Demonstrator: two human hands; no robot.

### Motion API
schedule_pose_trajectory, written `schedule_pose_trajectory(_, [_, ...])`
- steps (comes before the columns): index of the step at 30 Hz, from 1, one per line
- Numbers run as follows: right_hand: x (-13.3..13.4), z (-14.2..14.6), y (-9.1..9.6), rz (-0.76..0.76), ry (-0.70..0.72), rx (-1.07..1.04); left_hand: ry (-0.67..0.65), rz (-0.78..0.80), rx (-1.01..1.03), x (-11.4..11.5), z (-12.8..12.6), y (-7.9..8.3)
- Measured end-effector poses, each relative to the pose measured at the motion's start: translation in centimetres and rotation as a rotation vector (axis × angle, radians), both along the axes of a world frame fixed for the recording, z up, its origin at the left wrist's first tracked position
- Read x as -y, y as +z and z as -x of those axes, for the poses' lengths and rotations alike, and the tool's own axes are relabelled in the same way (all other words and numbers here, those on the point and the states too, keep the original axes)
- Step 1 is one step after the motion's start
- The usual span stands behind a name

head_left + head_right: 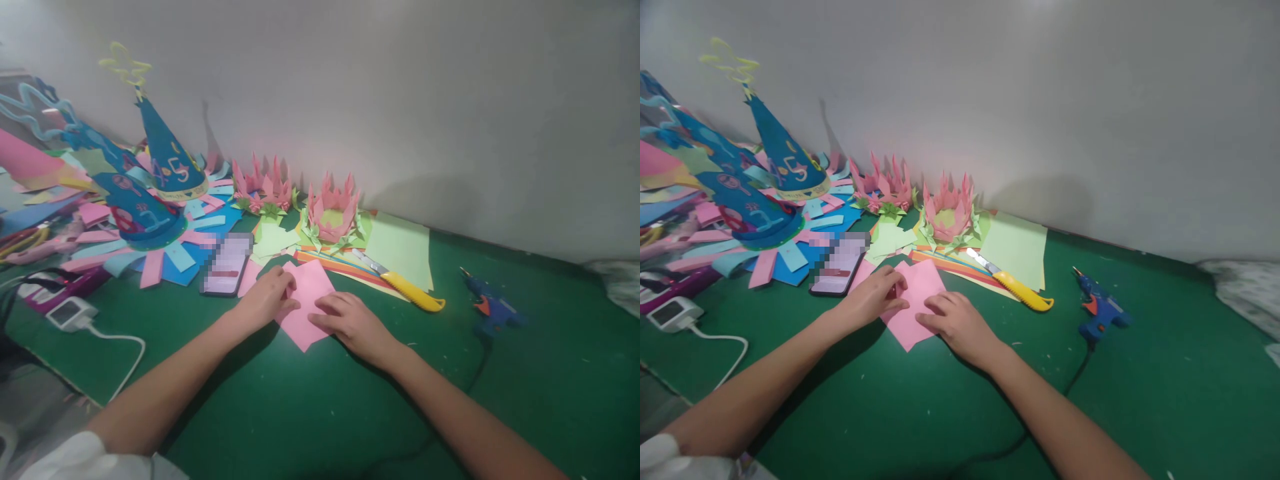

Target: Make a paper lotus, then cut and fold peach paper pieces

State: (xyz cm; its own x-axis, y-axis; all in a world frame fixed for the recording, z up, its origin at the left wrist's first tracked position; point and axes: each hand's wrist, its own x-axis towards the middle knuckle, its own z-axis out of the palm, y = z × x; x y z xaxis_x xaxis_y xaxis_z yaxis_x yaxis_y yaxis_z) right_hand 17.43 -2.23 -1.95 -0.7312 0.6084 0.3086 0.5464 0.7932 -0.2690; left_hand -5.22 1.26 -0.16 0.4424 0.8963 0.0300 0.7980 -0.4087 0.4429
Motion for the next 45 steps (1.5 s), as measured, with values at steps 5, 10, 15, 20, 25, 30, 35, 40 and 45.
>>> schedule_pose_trajectory(5, [-0.1,-0.1,0.6,0.127,-0.128,-0.035,-0.105,-0.217,-0.027,-0.1,-0.4,0.3])
schedule_pose_trajectory(10, [-0.7,-0.6,0.7,0.233,-0.203,-0.056,-0.418,-0.050,0.115,-0.3,-0.3,0.1])
schedule_pose_trajectory(15, [-1.6,-0.5,1.5,0.294,-0.202,0.022,-0.409,-0.055,0.088,-0.3,-0.6,-0.1])
schedule_pose_trajectory(20, [-3.4,0.1,3.3,0.394,-0.179,0.175,-0.398,-0.092,0.005,-0.4,-1.3,0.4])
schedule_pose_trajectory(25, [-4.7,0.2,3.4,0.436,-0.118,0.221,-0.402,-0.100,0.005,-0.4,-1.5,0.4])
schedule_pose_trajectory(30, [-4.9,0.2,3.3,0.407,-0.109,0.234,-0.375,-0.121,-0.078,-0.3,-2.0,0.3])
schedule_pose_trajectory(35, [-3.4,0.4,3.3,0.274,-0.165,0.241,-0.373,-0.132,-0.126,0.0,-1.9,0.3])
schedule_pose_trajectory(40, [-0.1,-0.7,2.6,0.131,-0.178,0.221,-0.368,-0.137,-0.108,0.2,-1.7,-0.1])
schedule_pose_trajectory(45, [2.8,-2.5,2.4,0.047,-0.206,0.196,-0.372,-0.160,-0.068,0.3,-1.7,-0.7])
